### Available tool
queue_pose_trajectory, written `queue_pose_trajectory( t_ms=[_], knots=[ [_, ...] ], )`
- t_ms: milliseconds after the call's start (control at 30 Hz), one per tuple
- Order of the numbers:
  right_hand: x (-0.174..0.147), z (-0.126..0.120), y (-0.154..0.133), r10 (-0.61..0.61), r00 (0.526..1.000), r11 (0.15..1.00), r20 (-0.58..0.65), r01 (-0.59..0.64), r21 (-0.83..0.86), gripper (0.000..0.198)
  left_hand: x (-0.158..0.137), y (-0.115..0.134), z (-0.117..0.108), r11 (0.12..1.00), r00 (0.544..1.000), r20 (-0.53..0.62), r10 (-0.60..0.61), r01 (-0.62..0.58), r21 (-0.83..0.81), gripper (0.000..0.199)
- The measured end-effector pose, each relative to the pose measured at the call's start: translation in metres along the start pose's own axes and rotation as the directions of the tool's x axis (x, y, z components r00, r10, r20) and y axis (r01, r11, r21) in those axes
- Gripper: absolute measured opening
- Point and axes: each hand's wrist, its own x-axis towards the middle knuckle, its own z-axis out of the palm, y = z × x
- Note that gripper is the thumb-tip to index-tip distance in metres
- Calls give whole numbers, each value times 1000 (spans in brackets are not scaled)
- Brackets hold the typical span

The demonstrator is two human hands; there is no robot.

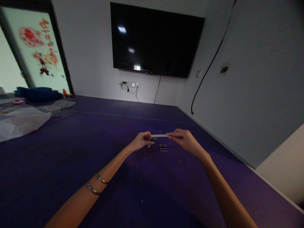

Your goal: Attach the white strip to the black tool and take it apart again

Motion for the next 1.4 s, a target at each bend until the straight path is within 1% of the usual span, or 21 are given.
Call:
queue_pose_trajectory(
  t_ms=[133,267,433,600,767,933,1100,1300,1400],
  knots=[
    [0,2,-1,-15,1000,1000,11,15,16,23,1,-3,0,1000,1000,14,-3,3,-3,24],
    [0,2,0,-11,999,1000,-30,11,-21,23,0,-1,0,1000,1000,0,-5,5,-14,24],
    [0,2,-1,-19,1000,999,-4,19,36,22,0,2,1,999,1000,17,-15,15,-33,24],
    [0,3,3,-8,1000,1000,-18,8,-4,22,-1,2,1,999,1000,-11,0,0,-34,26],
    [-1,3,1,-2,1000,999,3,2,48,22,0,-1,0,999,1000,22,-5,6,-38,24],
    [-1,3,2,24,999,1000,-26,-23,9,23,0,-1,-1,1000,1000,2,3,-3,-21,26],
    [-1,4,1,-5,1000,997,10,5,77,23,0,1,0,999,1000,25,-3,5,-54,24],
    [-2,4,4,39,999,999,-12,-39,27,24,0,1,0,997,1000,-10,7,-8,-72,27],
    [-2,4,3,28,999,998,29,-29,53,24,1,1,-1,996,1000,1,-5,5,-85,27]
  ],
)
